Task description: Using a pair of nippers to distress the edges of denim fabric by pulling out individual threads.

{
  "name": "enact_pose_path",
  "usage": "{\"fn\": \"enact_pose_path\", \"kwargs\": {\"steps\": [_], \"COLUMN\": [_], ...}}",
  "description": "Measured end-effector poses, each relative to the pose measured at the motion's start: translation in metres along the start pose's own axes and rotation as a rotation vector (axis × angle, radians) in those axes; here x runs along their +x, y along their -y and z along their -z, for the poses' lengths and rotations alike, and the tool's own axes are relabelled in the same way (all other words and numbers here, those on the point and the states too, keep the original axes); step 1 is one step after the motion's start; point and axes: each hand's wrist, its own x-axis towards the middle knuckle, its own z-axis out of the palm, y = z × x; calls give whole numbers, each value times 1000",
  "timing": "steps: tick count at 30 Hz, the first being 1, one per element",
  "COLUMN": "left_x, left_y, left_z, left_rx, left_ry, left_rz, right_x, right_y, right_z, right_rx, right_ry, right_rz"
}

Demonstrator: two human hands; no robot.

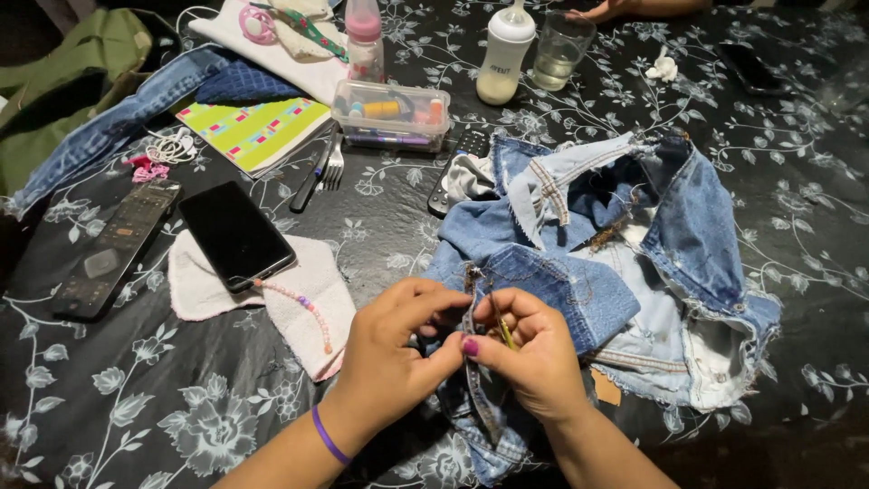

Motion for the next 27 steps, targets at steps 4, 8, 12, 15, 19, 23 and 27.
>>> {"fn": "enact_pose_path", "kwargs": {"steps": [4,8,12,15,19,23,27], "left_x": [7,10,9,9,4,3,0], "left_y": [-1,13,18,10,17,16,16], "left_z": [8,13,12,13,9,8,5], "left_rx": [6,20,-1,-24,-56,-164,-141], "left_ry": [-1,46,67,43,-17,-37,-105], "left_rz": [99,133,96,126,203,317,371], "right_x": [2,0,2,3,-3,-19,-39], "right_y": [-3,1,-2,-5,12,27,56], "right_z": [4,0,1,1,-2,4,-1], "right_rx": [-99,21,-4,-23,12,56,-184], "right_ry": [-1,77,117,67,-37,-49,-67], "right_rz": [3,-72,-17,-22,-68,-155,-182]}}
